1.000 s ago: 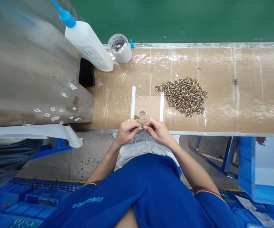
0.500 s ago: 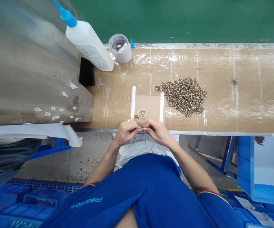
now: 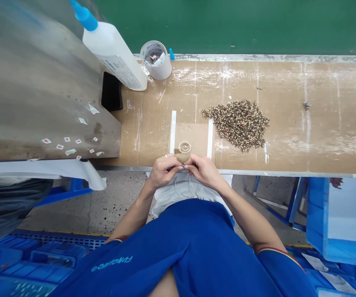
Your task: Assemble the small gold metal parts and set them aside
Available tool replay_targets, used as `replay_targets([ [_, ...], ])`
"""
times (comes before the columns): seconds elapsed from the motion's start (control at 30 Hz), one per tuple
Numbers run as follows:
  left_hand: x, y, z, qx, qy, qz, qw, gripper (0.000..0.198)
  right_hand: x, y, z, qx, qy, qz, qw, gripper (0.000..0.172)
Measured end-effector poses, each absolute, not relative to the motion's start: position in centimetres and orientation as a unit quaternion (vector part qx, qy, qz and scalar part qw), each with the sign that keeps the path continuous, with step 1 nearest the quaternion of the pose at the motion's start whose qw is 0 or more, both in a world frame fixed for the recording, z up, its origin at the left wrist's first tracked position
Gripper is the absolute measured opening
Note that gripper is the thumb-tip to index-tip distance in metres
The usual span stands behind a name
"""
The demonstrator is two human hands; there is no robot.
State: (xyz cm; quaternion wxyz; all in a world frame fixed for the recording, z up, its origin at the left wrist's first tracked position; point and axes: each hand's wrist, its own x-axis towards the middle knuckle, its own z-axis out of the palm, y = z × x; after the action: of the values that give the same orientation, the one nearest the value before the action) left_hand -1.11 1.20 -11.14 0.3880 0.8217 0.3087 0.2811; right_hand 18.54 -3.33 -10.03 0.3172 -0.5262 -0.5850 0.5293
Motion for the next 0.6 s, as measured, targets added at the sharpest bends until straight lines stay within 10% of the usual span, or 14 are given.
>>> replay_targets([
  [0.6, -0.56, 1.2, -11.07, 0.807, 0.3, 0.357, 0.362, 0.038, 19.17, -3.3, -10.88, -0.475, -0.48, 0.6, 0.429, 0.035],
])
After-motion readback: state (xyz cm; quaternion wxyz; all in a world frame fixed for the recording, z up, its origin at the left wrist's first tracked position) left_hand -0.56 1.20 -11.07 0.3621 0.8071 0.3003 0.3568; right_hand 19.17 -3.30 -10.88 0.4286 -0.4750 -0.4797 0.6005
